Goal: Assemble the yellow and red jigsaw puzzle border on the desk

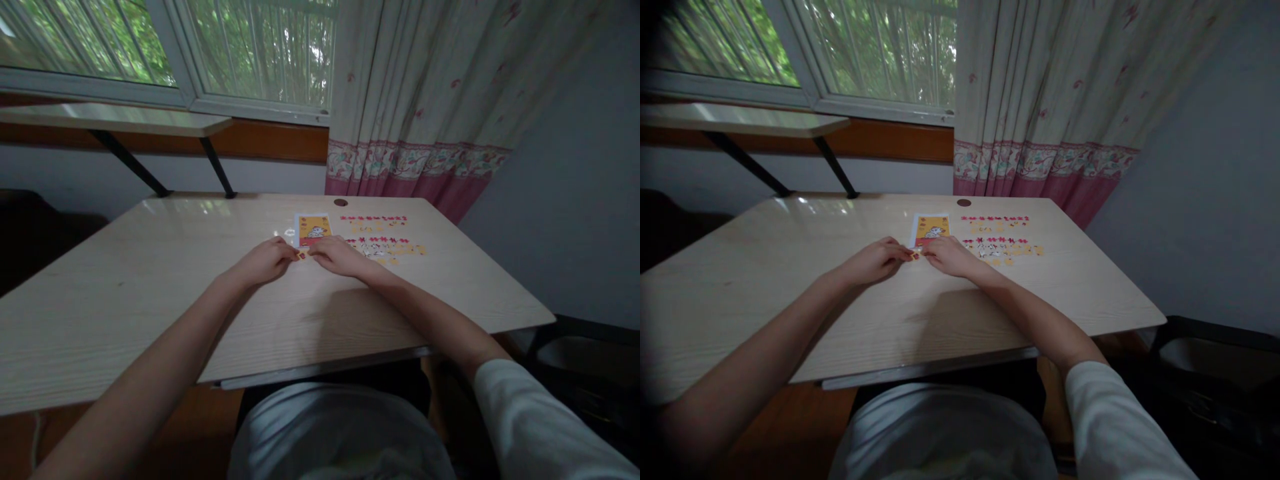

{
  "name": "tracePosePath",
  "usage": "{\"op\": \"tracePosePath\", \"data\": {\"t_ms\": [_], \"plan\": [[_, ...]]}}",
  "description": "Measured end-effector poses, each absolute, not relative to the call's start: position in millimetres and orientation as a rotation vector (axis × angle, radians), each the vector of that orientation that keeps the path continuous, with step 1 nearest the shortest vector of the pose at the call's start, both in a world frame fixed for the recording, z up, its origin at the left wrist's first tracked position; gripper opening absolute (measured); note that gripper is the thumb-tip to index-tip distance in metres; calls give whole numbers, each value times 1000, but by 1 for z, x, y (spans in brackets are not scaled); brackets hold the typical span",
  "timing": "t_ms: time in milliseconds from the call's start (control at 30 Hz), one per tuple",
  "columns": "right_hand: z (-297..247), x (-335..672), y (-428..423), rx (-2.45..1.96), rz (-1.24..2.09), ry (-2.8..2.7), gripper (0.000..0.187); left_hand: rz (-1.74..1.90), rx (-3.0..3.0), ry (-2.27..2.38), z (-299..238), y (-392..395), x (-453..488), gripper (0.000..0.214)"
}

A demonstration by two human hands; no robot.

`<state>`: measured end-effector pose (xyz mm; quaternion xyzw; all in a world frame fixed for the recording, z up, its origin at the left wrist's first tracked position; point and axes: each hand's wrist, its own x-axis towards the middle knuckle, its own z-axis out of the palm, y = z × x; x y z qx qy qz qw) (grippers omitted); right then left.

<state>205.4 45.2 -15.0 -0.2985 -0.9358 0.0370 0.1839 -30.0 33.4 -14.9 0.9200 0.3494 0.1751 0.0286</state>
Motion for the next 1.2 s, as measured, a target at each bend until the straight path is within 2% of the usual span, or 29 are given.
{"op": "tracePosePath", "data": {"t_ms": [167,367,633,933,1200], "plan": [[-8,232,56,-1047,-52,-2604,25,539,2865,1137,-9,27,-26,34],[-1,244,55,-1195,-73,-2663,26,485,2906,1120,-6,21,-19,33],[4,242,50,-1228,-61,-2722,24,394,2965,1146,-19,25,-17,34],[-4,242,55,-1212,-54,-2703,23,217,3081,1191,-9,17,-10,29],[-7,243,56,-1209,-24,-2681,23,213,3052,1250,-6,13,-8,28]]}}
